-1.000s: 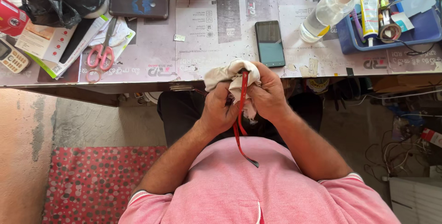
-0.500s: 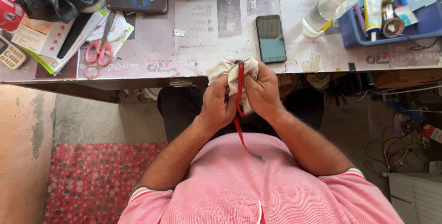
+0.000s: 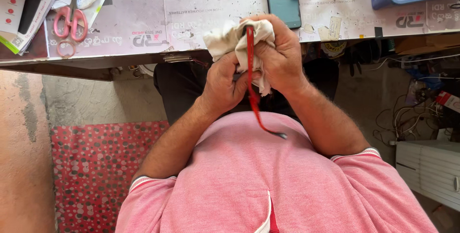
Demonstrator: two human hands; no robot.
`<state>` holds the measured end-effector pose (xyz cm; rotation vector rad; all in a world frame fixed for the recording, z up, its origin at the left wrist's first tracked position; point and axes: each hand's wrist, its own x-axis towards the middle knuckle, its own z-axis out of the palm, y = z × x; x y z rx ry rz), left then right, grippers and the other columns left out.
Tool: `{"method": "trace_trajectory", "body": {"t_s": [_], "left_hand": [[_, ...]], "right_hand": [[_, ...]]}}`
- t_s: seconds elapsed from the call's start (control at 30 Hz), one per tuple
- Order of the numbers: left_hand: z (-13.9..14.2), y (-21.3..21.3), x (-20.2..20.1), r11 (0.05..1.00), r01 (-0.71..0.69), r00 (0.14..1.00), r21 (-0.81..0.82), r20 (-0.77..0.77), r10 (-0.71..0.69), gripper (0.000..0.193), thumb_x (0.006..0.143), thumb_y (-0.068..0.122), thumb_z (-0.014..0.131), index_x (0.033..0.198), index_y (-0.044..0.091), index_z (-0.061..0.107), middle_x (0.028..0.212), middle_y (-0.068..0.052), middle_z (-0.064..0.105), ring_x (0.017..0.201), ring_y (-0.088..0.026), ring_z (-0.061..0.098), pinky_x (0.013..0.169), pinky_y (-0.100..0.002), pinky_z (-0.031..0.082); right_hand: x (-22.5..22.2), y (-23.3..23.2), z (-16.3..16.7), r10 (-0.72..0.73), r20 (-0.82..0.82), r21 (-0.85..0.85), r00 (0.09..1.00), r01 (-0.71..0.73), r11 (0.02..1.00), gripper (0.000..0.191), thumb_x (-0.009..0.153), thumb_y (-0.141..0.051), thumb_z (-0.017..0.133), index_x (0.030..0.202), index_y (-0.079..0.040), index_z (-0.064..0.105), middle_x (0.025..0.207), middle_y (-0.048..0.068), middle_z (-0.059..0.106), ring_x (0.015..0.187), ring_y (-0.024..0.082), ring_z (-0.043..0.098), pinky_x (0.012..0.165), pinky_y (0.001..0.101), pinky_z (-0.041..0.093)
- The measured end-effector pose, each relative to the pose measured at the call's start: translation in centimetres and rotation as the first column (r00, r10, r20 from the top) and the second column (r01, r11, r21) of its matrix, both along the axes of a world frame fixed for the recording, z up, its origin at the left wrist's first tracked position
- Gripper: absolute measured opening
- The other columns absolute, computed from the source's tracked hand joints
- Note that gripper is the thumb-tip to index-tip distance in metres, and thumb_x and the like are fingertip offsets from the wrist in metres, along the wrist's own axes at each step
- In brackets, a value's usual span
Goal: The person cleans a pair of eyeglasses with a spray and cloth, then disassembles a smartphone by removing the back cover and battery. They use a small screwdriver to manipulate internal components on the workbench.
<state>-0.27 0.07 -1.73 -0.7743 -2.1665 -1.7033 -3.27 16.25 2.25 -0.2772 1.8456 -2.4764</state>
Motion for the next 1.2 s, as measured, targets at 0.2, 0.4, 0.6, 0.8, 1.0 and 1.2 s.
{"method": "trace_trajectory", "body": {"t_s": [0.2,0.4,0.6,0.8,1.0,1.2], "left_hand": [[0.0,-0.3,-0.2,0.998,-0.036,0.999,-0.041,0.028,0.037,0.039,0.1,0.021,0.078,0.128,0.003,0.057,0.102,-0.013,0.072,0.091,-0.032,0.073,0.079,-0.039,0.059],[0.8,-0.9,-0.1,0.99,-0.096,0.987,-0.1,-0.137,0.082,0.04,0.104,0.029,0.075,0.128,0.004,0.057,0.097,-0.013,0.065,0.081,-0.034,0.063,0.074,-0.041,0.051],[4.0,-2.9,-0.9,0.883,-0.418,0.849,-0.215,-0.436,0.297,0.055,0.092,0.058,0.081,0.108,0.008,0.064,0.086,-0.007,0.063,0.072,-0.025,0.057,0.069,-0.043,0.045],[5.4,-2.6,-3.5,0.974,-0.046,0.945,-0.224,-0.325,-0.03,0.038,0.106,0.033,0.065,0.134,0.008,0.063,0.118,-0.008,0.067,0.109,-0.028,0.064,0.106,-0.047,0.041],[4.6,-1.3,-2.5,0.936,-0.23,0.937,-0.266,-0.319,0.14,0.022,0.104,0.024,0.067,0.121,0.011,0.067,0.117,-0.003,0.071,0.111,-0.021,0.068,0.112,-0.051,0.036],[4.4,-1.1,-2.6,0.973,-0.226,0.954,-0.045,-0.213,0.211,0.013,0.109,0.013,0.062,0.121,0.008,0.063,0.115,-0.004,0.073,0.108,-0.022,0.072,0.111,-0.046,0.044]], "right_hand": [[0.2,0.2,0.3,0.116,0.112,-0.069,0.987,-0.109,0.992,0.006,0.104,-0.001,0.065,0.109,-0.004,0.066,0.103,0.001,0.074,0.082,0.006,0.064,0.069,0.0224,0.054],[0.9,0.5,-1.0,0.047,-0.051,0.266,0.998,-0.032,0.963,0.005,0.109,-0.005,0.066,0.112,-0.001,0.067,0.101,0.002,0.071,0.089,0.007,0.064,0.078,0.0244,0.055],[2.1,0.7,0.1,0.17,-0.032,0.38,0.985,-0.145,0.913,0.019,0.11,-0.018,0.062,0.122,-0.003,0.063,0.099,0.0,0.068,0.09,0.005,0.061,0.079,0.0231,0.054],[0.6,0.9,-2.2,0.149,-0.117,0.493,0.982,-0.073,0.867,0.032,0.102,-0.025,0.071,0.126,-0.004,0.066,0.089,0.004,0.07,0.081,0.006,0.062,0.074,0.0276,0.055],[2.5,2.4,-7.3,0.233,0.254,-0.197,0.939,-0.186,0.963,0.031,0.107,-0.021,0.066,0.131,-0.001,0.062,0.111,0.006,0.067,0.097,0.012,0.064,0.084,0.0297,0.056],[3.5,4.5,-8.0,0.309,0.418,-0.357,0.854,-0.159,0.921,0.036,0.104,-0.028,0.058,0.125,0.001,0.064,0.105,0.008,0.07,0.092,0.017,0.07,0.082,0.0337,0.06]]}}
